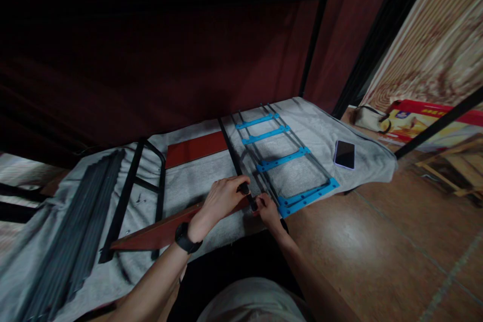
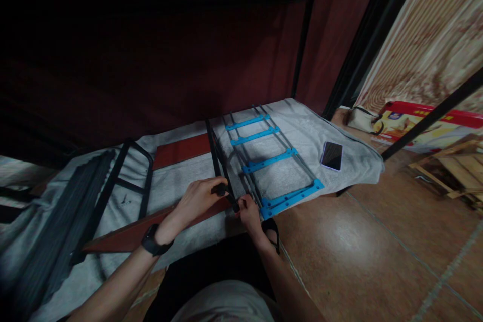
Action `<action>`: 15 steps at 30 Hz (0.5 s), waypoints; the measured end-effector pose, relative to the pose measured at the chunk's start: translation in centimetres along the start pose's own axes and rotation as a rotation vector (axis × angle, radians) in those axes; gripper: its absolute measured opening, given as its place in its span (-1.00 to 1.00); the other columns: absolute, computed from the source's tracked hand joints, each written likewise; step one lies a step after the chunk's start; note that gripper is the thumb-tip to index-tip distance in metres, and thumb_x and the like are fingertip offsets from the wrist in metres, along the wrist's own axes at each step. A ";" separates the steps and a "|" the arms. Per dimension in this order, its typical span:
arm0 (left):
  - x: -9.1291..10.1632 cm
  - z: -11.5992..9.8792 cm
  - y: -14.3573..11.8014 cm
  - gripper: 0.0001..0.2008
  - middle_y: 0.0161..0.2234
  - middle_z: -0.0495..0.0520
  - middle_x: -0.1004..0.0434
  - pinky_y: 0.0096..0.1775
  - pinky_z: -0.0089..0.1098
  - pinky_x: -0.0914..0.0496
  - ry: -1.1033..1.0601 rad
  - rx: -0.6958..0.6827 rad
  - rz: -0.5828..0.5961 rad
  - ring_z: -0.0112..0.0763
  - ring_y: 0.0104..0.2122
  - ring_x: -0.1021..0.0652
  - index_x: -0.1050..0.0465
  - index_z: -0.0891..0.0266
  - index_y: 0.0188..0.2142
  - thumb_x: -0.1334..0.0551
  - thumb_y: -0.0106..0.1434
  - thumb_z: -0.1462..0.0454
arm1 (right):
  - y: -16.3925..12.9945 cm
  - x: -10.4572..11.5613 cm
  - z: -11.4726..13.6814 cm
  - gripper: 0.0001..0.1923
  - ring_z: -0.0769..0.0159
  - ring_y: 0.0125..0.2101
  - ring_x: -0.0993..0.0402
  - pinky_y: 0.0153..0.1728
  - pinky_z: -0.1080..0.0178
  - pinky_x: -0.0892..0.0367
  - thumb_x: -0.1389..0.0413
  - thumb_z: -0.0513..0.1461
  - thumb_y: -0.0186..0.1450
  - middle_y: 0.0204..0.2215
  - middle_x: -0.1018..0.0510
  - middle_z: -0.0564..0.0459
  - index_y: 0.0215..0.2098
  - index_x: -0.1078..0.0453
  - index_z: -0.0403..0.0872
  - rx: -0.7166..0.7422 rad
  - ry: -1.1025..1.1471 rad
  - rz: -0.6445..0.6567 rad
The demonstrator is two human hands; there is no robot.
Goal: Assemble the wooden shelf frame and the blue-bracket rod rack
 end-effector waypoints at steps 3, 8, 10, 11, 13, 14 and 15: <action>-0.1 0.0 0.0 -0.79 -0.22 -0.06 -0.67 -0.30 -0.42 -0.29 -0.016 -0.007 0.004 -0.33 -0.29 -0.62 -0.53 0.02 -0.12 -0.19 0.31 0.30 | 0.2 0.0 -0.2 -0.69 0.28 -0.61 -0.45 -0.56 0.24 -0.37 0.00 0.05 0.29 -0.56 -0.40 0.14 -0.35 -0.29 0.00 -0.027 -0.004 -0.003; -0.1 0.0 0.0 -0.79 -0.23 -0.06 -0.67 -0.31 -0.42 -0.29 -0.004 -0.015 -0.010 -0.32 -0.28 -0.62 -0.53 0.02 -0.14 -0.18 0.30 0.30 | 0.4 0.0 -0.9 -0.63 0.27 -0.59 -0.46 -0.52 0.21 -0.45 0.03 0.11 0.30 -0.54 -0.41 0.13 -0.27 -0.29 -0.01 -0.045 0.109 -0.004; -0.1 0.0 0.0 -0.79 -0.23 -0.06 -0.67 -0.30 -0.41 -0.29 0.002 -0.008 -0.013 -0.31 -0.27 -0.62 -0.53 0.02 -0.13 -0.18 0.30 0.30 | 0.3 0.0 -0.8 -0.65 0.27 -0.55 -0.47 -0.50 0.21 -0.47 0.00 0.09 0.28 -0.49 -0.43 0.12 -0.26 -0.29 0.00 -0.033 0.144 -0.002; -0.2 0.0 0.0 -0.79 -0.24 -0.05 -0.67 -0.30 -0.41 -0.30 0.004 -0.004 -0.014 -0.31 -0.27 -0.62 -0.53 0.02 -0.13 -0.18 0.30 0.31 | 0.3 0.0 -0.6 -0.67 0.28 -0.54 -0.46 -0.50 0.21 -0.47 -0.02 0.08 0.27 -0.48 -0.43 0.12 -0.28 -0.28 0.00 -0.018 0.135 0.003; -0.1 -0.1 0.0 -0.77 -0.24 -0.05 -0.67 -0.29 -0.41 -0.31 0.002 -0.001 -0.016 -0.31 -0.27 -0.63 -0.54 0.01 -0.12 -0.18 0.29 0.31 | 0.3 0.0 -0.2 -0.69 0.29 -0.56 -0.44 -0.51 0.22 -0.45 -0.02 0.07 0.27 -0.52 -0.41 0.13 -0.34 -0.26 0.01 0.004 0.086 0.020; -0.1 -0.1 0.0 -0.77 -0.24 -0.05 -0.67 -0.29 -0.41 -0.31 -0.001 -0.001 -0.016 -0.31 -0.27 -0.63 -0.54 0.01 -0.12 -0.18 0.29 0.32 | 0.3 0.0 0.0 -0.68 0.29 -0.58 -0.43 -0.52 0.23 -0.44 0.00 0.07 0.29 -0.55 -0.41 0.13 -0.36 -0.24 0.02 0.003 0.061 0.027; -0.1 -0.1 -0.1 -0.76 -0.24 -0.05 -0.67 -0.28 -0.42 -0.31 -0.005 0.000 -0.016 -0.31 -0.28 -0.63 -0.54 0.01 -0.12 -0.18 0.29 0.32 | 0.3 0.0 0.1 -0.67 0.28 -0.59 -0.43 -0.53 0.22 -0.43 0.01 0.08 0.30 -0.57 -0.41 0.13 -0.38 -0.23 0.02 -0.004 0.041 0.031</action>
Point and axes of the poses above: each hand's wrist, its own y-axis towards the middle knuckle, its own x-axis out of the back of the hand, z = x × y, the point moved 6 cm from there along y, towards the middle knuckle
